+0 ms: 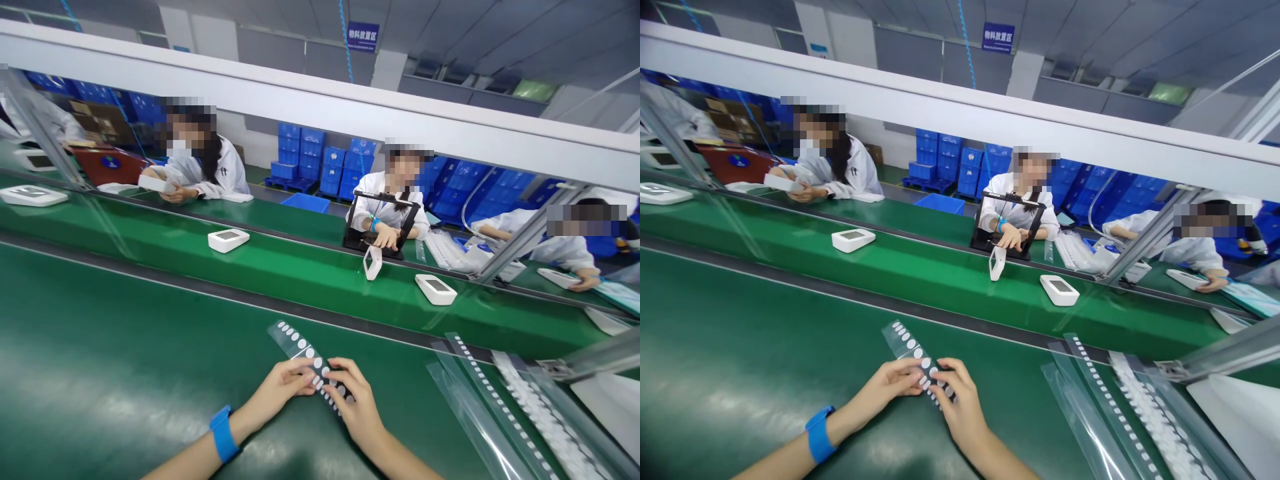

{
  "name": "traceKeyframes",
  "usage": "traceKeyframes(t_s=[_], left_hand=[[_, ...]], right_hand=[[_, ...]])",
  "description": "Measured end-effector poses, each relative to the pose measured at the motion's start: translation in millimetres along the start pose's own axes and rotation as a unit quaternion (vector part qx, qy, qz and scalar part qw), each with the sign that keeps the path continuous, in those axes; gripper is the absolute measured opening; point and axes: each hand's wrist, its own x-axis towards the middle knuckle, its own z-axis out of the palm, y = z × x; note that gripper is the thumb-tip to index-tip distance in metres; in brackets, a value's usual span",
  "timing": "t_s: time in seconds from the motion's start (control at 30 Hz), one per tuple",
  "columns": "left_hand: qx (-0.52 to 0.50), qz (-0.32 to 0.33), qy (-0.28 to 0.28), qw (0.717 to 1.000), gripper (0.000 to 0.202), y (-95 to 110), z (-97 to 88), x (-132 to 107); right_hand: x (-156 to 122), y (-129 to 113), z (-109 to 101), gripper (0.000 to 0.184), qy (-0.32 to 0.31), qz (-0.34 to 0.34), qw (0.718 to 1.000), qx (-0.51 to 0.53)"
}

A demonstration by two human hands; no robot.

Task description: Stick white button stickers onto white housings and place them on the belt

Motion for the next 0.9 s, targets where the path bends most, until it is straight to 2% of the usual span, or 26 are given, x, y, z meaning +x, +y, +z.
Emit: traceKeyframes(t_s=[0.17,0.27,0.4,0.53,0.67,0.73,0.8,0.9], left_hand=[[-0.039,-0.012,0.033,0.999,0.051,-7,11.9,-6],[-0.048,-0.002,0.032,0.998,0.047,-9,15.3,-8],[-0.013,0.029,0.015,0.999,0.041,-10,14.9,-8],[0.033,0.033,0.024,0.999,0.046,-10,13.7,-8],[0.052,0.034,0.000,0.998,0.051,-9,14.7,-9],[0.085,0.043,-0.015,0.995,0.053,-7,13.5,-9],[0.161,0.057,-0.022,0.985,0.049,-4,7.8,-8],[0.303,0.105,0.006,0.947,0.036,6,-13.9,2]], right_hand=[[5,-4,1,0.015,0.011,0.010,0.996,0.085],[6,-8,0,0.012,0.022,0.030,0.991,0.126],[6,-11,0,0.008,0.040,0.062,0.988,0.138],[7,-11,-1,0.004,0.038,0.083,0.986,0.137],[8,-9,-4,0.002,0.040,0.104,0.986,0.127],[9,-7,-5,0.003,0.037,0.116,0.986,0.117],[9,-4,-8,0.006,0.027,0.125,0.987,0.098],[6,-1,-15,0.010,0.009,0.131,0.989,0.062]])
